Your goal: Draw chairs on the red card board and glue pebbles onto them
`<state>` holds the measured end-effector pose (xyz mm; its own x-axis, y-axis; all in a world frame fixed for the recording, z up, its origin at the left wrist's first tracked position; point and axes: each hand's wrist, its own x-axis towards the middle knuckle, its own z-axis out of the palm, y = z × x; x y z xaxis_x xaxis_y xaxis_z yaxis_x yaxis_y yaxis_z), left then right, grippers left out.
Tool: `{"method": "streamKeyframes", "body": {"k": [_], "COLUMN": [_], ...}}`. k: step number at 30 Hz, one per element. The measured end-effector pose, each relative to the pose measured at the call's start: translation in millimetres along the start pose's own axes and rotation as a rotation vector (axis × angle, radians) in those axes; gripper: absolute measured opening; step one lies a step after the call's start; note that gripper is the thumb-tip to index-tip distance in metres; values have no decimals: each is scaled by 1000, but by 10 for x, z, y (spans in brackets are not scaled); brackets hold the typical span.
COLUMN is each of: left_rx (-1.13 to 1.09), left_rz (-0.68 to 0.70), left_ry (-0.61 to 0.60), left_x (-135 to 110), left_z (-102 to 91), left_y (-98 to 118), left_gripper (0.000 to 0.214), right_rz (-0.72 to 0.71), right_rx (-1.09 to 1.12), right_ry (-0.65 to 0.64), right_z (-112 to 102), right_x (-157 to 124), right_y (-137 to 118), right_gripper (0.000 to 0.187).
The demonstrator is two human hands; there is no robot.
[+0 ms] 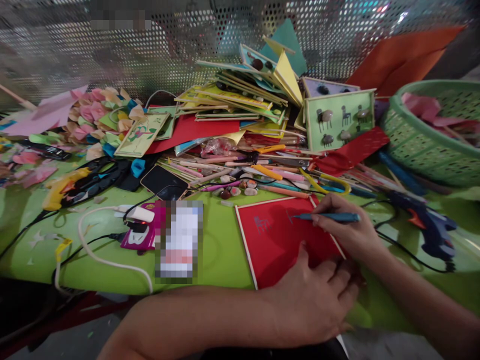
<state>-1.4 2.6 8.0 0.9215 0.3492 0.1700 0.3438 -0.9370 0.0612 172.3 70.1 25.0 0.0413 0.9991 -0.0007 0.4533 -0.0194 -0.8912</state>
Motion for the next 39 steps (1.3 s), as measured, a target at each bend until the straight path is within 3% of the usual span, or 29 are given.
{"method": "streamKeyframes", "body": {"k": [7, 31, 39], "left_rx": [15, 15, 7], "left_rz": [3, 6, 1], "left_ry": [7, 19, 21], "left_x": [-3, -8, -5], "left_z": [9, 13, -3], "left_y": [-3, -2, -3], "left_gripper": [57, 56, 56], "right_rz": [-15, -39, -19], "right_rx": [0, -57, 23], "right_ry": [49, 64, 74], "right_z": [13, 19, 2], "right_x": [16, 15, 19], "right_y": [107, 108, 82], "right_gripper": [11, 10, 14]}}
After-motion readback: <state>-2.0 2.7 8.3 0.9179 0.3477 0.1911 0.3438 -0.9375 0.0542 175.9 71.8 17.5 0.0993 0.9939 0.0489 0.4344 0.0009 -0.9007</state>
